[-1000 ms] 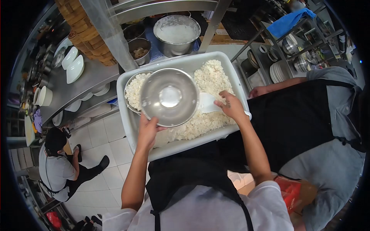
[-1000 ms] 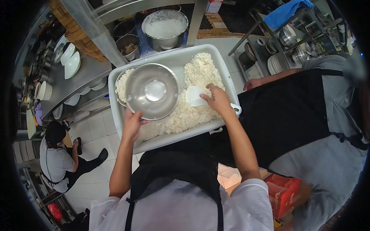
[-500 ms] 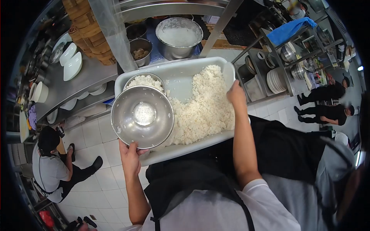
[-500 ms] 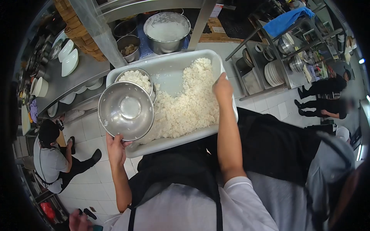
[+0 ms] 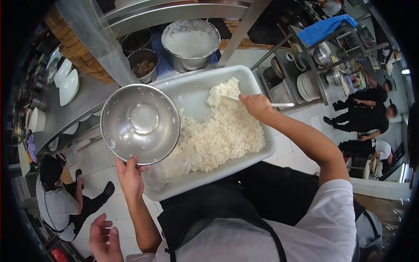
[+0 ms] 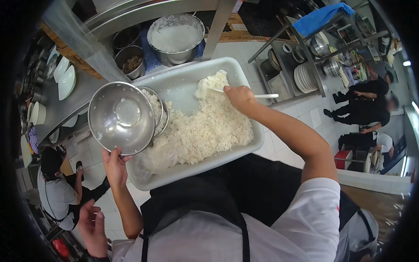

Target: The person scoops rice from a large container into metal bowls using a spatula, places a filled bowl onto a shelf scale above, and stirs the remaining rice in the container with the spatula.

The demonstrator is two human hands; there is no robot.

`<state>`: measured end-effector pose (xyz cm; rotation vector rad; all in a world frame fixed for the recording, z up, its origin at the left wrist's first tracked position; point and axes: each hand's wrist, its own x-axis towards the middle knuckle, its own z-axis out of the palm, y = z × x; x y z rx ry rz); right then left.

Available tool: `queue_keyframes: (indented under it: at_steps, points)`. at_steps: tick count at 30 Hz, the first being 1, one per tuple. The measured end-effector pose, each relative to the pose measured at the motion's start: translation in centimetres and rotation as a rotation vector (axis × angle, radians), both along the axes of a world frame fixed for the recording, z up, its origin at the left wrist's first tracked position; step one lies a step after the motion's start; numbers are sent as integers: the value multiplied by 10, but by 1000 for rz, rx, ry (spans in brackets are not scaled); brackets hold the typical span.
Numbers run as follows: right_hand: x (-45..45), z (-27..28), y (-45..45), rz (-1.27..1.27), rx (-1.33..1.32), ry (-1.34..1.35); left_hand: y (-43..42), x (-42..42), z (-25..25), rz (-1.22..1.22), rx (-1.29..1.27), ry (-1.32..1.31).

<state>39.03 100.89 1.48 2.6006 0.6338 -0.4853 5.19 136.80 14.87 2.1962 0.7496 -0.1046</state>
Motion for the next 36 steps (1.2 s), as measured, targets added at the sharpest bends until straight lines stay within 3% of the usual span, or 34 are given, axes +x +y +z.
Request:
queue_keyframes:
  at_steps: [1,2,3,4,6,9,15,19,24,30,36]
  points:
    - [0,10,7,20,-48,42,7,-11,-1,-60,115,140]
    - [6,13,8,44,-49,-30,-5,12,-25,5,-3,68]
    - [14,12,9,55,-46,-20,-29,66,-67,248,-432,-258]
    - [25,8,10,-12,-3,-50,-42,105,-102,384,-704,-426]
    - [49,-24,2,-64,67,-35,-51,115,-121,467,-866,-511]
    - [58,-70,5,-99,103,-16,-57,105,-124,480,-881,-536]
    - [27,-30,2,49,39,156,-47,102,-135,432,-820,-441]
    - [-9,-35,4,30,-39,221,-32,102,-135,459,-808,-510]
    - [-19,-67,19,-106,61,159,-26,89,-144,488,-826,-588]
    - [33,29,9,-188,51,129,-36,88,-154,483,-837,-495]
    - [79,-90,44,114,-40,-7,-49,73,-170,524,-861,-582]
